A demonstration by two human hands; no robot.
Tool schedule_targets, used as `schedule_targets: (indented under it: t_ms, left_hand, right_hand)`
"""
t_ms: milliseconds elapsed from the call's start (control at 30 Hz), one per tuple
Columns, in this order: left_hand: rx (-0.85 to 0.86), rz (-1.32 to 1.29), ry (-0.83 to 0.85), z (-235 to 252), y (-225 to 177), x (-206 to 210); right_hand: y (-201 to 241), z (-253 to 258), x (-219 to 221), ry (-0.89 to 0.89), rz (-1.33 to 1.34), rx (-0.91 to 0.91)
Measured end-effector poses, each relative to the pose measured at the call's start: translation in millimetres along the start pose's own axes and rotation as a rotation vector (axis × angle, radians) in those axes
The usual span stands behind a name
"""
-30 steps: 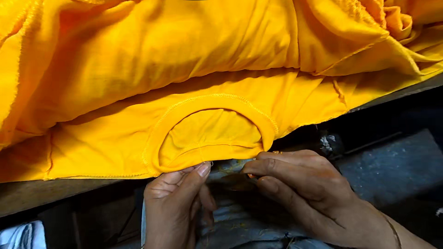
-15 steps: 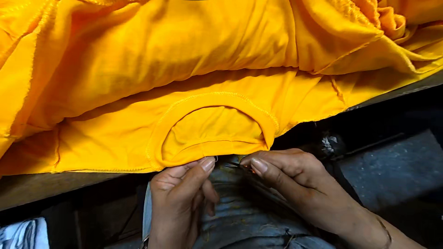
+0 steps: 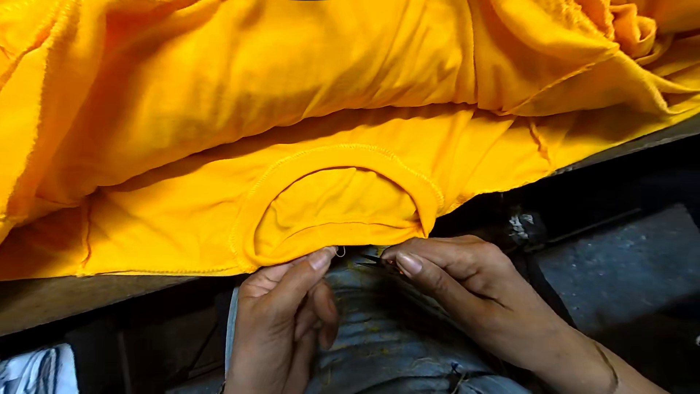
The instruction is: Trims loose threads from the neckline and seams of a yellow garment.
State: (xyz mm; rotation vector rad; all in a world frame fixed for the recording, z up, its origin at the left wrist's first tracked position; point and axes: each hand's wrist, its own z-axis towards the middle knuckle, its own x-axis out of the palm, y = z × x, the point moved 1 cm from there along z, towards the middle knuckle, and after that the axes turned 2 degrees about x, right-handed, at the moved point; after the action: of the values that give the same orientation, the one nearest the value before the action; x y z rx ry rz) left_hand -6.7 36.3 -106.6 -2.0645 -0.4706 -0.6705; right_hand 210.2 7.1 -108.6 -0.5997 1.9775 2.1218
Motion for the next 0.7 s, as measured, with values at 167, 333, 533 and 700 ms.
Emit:
schedule_targets:
  t_ms: [167,333,533,700]
  left_hand:
    - [0.009,0.015,-0.022,-1.6,1.3,-0.1]
    - [-0.023,-0.113,0.093,-2.0,1.9,-5.7]
    - [-0.015,-0.029,0.005,0.5,2.6,-0.1]
    - [0.03,0.083,-0.053,-2.6,0.5,2.5]
  right_hand:
    - [1.3,0.2,-0.2,-0.004,0.017,0.006]
    - [4.0,2.3,-0.1,-0.01,-0.001,-0.004]
    - [2.9,2.1,0.1,-0.012,0.006,0.008]
    - [5.7,4.7,0.6,-0.012,-0.015,0.001]
